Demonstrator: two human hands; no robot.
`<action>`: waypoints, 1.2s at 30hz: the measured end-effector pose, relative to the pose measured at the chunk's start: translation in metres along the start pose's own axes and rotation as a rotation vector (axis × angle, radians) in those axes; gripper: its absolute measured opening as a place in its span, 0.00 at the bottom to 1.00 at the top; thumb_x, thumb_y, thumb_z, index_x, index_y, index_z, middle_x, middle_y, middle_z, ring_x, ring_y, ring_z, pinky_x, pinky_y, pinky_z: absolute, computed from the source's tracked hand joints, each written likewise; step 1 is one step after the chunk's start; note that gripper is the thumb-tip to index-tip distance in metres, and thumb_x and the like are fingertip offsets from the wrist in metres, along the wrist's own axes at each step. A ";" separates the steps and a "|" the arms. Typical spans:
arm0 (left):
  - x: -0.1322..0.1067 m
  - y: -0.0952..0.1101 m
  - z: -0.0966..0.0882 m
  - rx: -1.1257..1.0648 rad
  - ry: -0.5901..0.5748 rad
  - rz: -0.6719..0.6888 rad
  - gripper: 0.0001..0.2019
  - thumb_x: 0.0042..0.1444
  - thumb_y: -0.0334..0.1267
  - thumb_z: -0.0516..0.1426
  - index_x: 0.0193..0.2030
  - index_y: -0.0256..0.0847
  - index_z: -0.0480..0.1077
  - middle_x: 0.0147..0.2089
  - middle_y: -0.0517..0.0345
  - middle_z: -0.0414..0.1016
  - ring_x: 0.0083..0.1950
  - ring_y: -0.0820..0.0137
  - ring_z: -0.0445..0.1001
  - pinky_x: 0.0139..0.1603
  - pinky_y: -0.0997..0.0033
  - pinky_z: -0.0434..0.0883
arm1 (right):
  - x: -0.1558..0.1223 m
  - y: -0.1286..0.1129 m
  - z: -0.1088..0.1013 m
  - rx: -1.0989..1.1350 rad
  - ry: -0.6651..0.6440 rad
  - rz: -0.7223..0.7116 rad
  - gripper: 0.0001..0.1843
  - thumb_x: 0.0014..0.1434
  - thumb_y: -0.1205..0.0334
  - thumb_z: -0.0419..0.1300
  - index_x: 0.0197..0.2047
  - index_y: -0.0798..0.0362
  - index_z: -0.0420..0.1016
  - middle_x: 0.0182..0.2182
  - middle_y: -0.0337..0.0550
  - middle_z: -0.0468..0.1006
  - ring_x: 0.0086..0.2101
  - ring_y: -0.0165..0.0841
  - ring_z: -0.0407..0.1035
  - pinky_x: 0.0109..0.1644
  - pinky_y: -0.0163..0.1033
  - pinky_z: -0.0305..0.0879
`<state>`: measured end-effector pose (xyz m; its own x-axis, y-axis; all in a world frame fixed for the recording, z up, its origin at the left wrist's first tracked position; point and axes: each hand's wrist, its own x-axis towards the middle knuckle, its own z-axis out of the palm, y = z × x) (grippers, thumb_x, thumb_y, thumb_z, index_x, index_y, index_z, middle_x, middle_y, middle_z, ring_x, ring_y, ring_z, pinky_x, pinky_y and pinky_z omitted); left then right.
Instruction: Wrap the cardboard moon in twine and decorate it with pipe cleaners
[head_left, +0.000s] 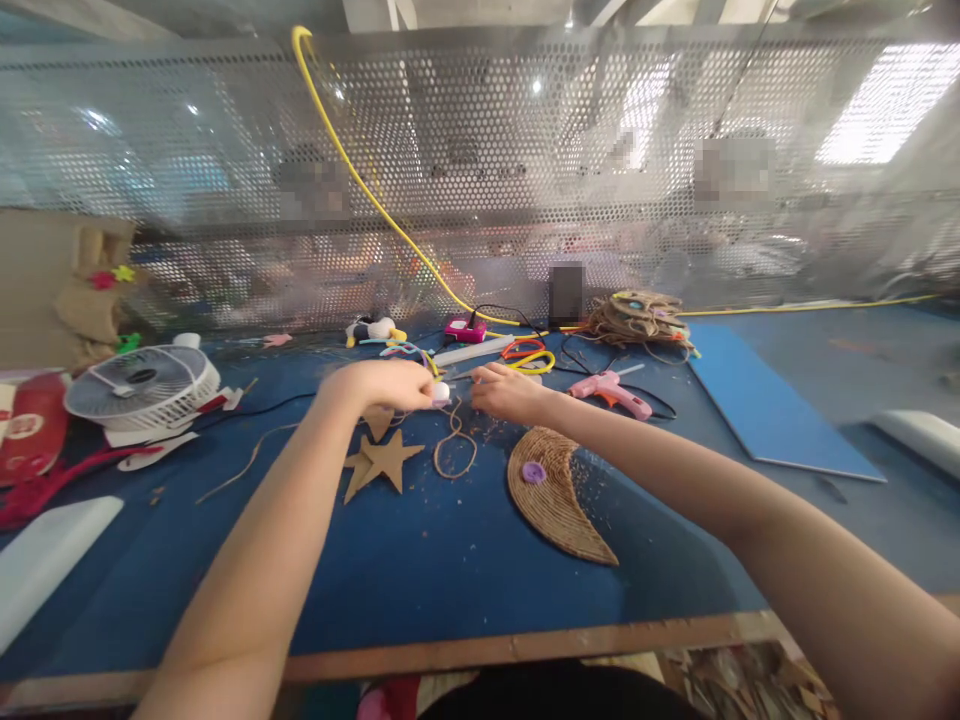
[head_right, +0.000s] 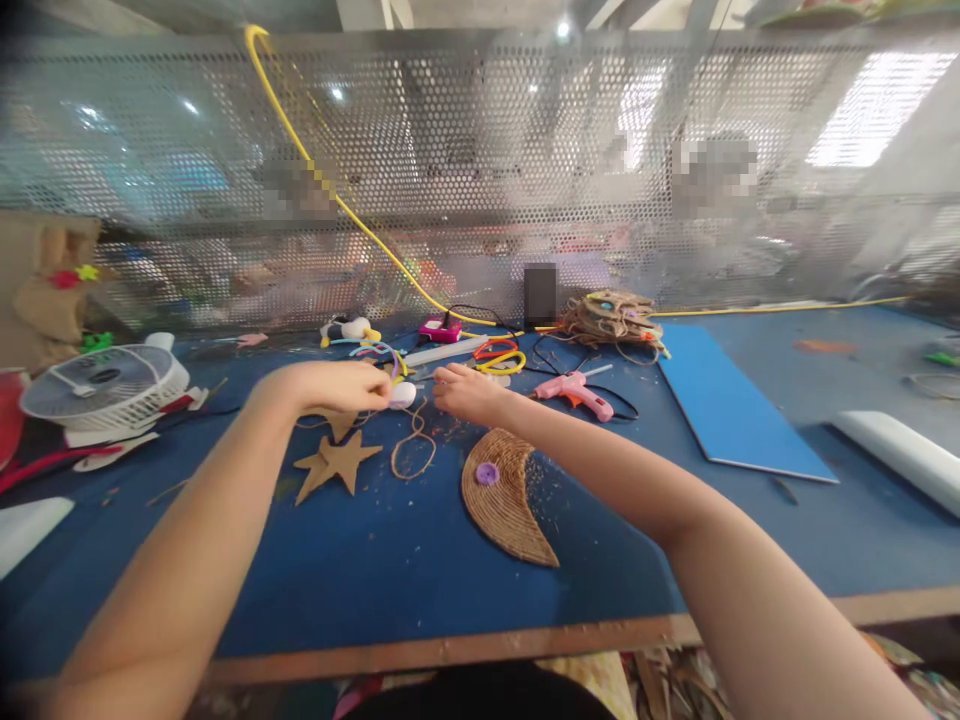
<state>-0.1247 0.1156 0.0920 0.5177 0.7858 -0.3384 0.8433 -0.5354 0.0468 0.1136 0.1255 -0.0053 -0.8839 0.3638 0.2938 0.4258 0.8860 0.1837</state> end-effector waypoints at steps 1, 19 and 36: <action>0.000 0.016 0.005 0.007 -0.039 0.032 0.09 0.54 0.41 0.55 0.29 0.41 0.72 0.33 0.54 0.76 0.32 0.66 0.71 0.37 0.68 0.66 | -0.001 -0.001 -0.001 0.010 0.005 0.000 0.07 0.64 0.68 0.58 0.36 0.51 0.77 0.38 0.46 0.78 0.51 0.40 0.63 0.54 0.45 0.62; 0.019 0.073 0.080 -0.631 0.599 -0.038 0.07 0.64 0.37 0.47 0.41 0.41 0.64 0.34 0.57 0.78 0.31 0.67 0.73 0.38 0.65 0.68 | -0.106 -0.053 -0.075 0.418 0.367 0.715 0.11 0.67 0.61 0.49 0.46 0.55 0.70 0.30 0.44 0.77 0.31 0.32 0.70 0.38 0.39 0.64; 0.023 0.060 0.054 -0.991 1.124 0.018 0.11 0.63 0.41 0.54 0.48 0.40 0.71 0.33 0.57 0.75 0.28 0.72 0.72 0.32 0.70 0.70 | -0.154 -0.036 -0.107 0.693 0.465 1.030 0.18 0.68 0.49 0.49 0.47 0.53 0.72 0.26 0.38 0.69 0.25 0.29 0.60 0.29 0.36 0.57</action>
<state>-0.0700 0.0844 0.0360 -0.0214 0.8491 0.5278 0.3509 -0.4879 0.7993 0.2549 0.0071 0.0429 -0.0112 0.9449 0.3272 0.5483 0.2795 -0.7882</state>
